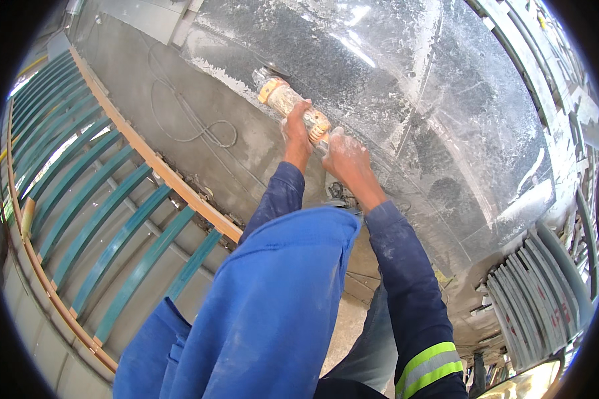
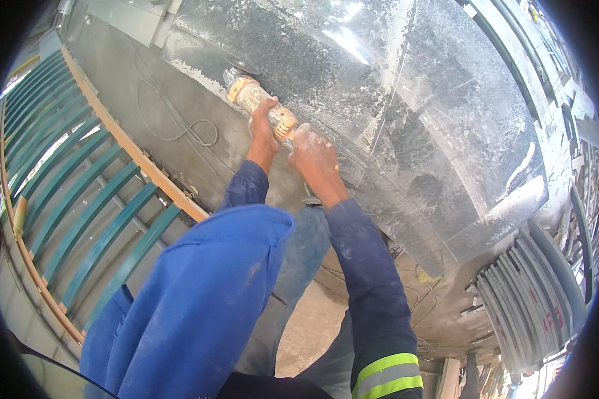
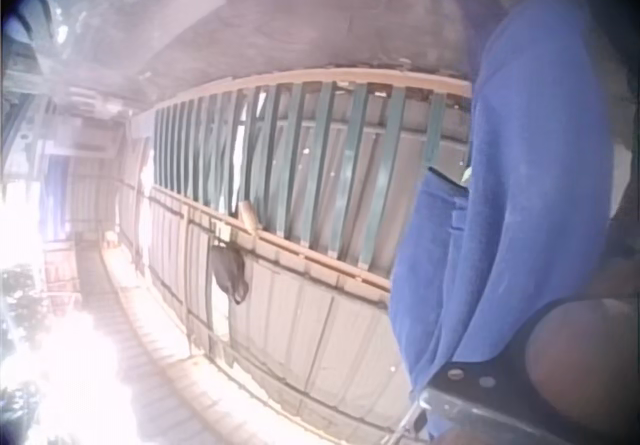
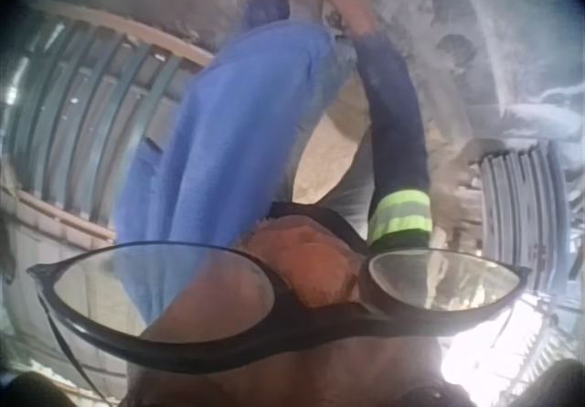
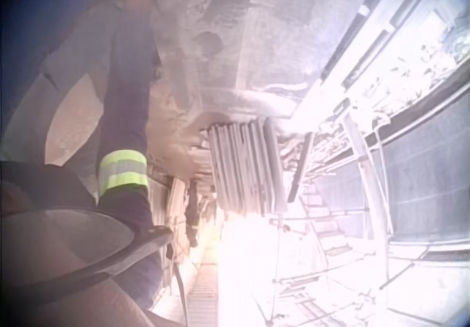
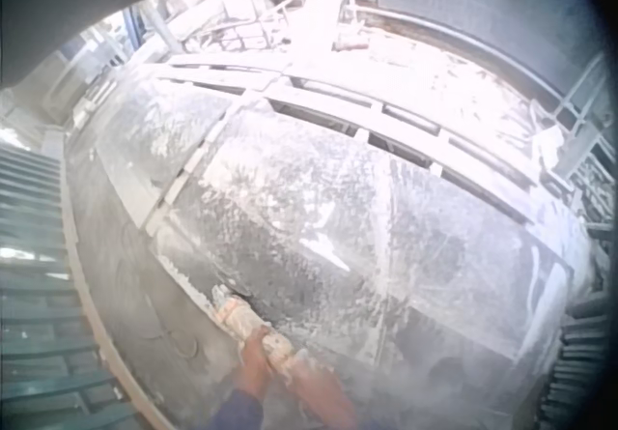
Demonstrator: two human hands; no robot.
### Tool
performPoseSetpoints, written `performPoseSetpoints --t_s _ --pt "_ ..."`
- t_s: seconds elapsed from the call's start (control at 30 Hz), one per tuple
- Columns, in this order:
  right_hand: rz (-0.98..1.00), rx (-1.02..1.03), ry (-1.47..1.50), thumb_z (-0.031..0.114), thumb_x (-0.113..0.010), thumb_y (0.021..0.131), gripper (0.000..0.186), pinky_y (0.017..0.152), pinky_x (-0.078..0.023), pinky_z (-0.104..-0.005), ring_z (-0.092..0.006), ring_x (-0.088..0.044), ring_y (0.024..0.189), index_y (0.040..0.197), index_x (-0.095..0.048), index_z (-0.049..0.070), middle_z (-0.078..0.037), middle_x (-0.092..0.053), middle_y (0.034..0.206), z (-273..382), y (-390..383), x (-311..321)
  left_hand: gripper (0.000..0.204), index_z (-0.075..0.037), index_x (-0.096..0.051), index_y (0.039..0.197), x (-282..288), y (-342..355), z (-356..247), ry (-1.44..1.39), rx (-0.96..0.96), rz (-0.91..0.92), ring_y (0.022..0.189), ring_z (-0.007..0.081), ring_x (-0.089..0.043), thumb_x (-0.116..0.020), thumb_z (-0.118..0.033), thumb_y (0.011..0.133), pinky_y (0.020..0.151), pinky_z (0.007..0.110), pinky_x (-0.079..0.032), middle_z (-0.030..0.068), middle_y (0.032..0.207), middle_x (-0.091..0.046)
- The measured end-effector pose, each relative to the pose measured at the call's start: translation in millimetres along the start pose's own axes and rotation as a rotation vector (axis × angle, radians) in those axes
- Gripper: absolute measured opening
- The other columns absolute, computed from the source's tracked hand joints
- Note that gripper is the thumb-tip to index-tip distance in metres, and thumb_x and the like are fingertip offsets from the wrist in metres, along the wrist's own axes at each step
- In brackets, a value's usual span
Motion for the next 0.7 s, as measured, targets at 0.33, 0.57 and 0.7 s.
performPoseSetpoints --t_s 0.33,0.57,0.7 --pt "-0.035 0.027 -0.015 0.010 -0.059 0.077 0.025 0.074 -0.055 -0.0457 -0.0379 -0.069 0.085 0.098 -0.054 -0.003 -0.024 -0.069 0.087 9 23 -3 0.025 -0.005 -0.055 0.096 2 27 -13 0.006 -0.019 0.000 0.067 0.0222 -0.061 -0.067 -0.018 0.078 0.060 0.039 -0.056 0.0064 0.081 -0.056" --pt "0.018 -0.019 0.044 0.010 -0.060 0.076 0.032 0.081 -0.053 -0.0495 -0.0419 -0.067 0.090 0.103 -0.054 -0.005 -0.028 -0.067 0.092 3 27 -7 0.028 -0.004 -0.055 0.098 -1 25 -9 0.010 0.026 0.017 0.068 0.0233 -0.062 -0.066 -0.018 0.077 0.061 0.040 -0.056 0.0069 0.082 -0.056" --pt "0.054 -0.035 0.002 0.009 -0.061 0.077 0.027 0.078 -0.054 -0.0471 -0.0398 -0.068 0.088 0.101 -0.054 -0.004 -0.027 -0.068 0.089 -4 1 -4 0.028 -0.004 -0.055 0.099 0 0 2 0.028 -0.010 0.007 0.068 0.0225 -0.062 -0.066 -0.019 0.078 0.063 0.039 -0.056 0.0066 0.082 -0.056"
Point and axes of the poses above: each hand's wrist, its own y-axis towards the middle knuckle, its own x-axis out of the back of the hand, z = x × y, the point moved 8 cm from there along y, towards the middle knuckle
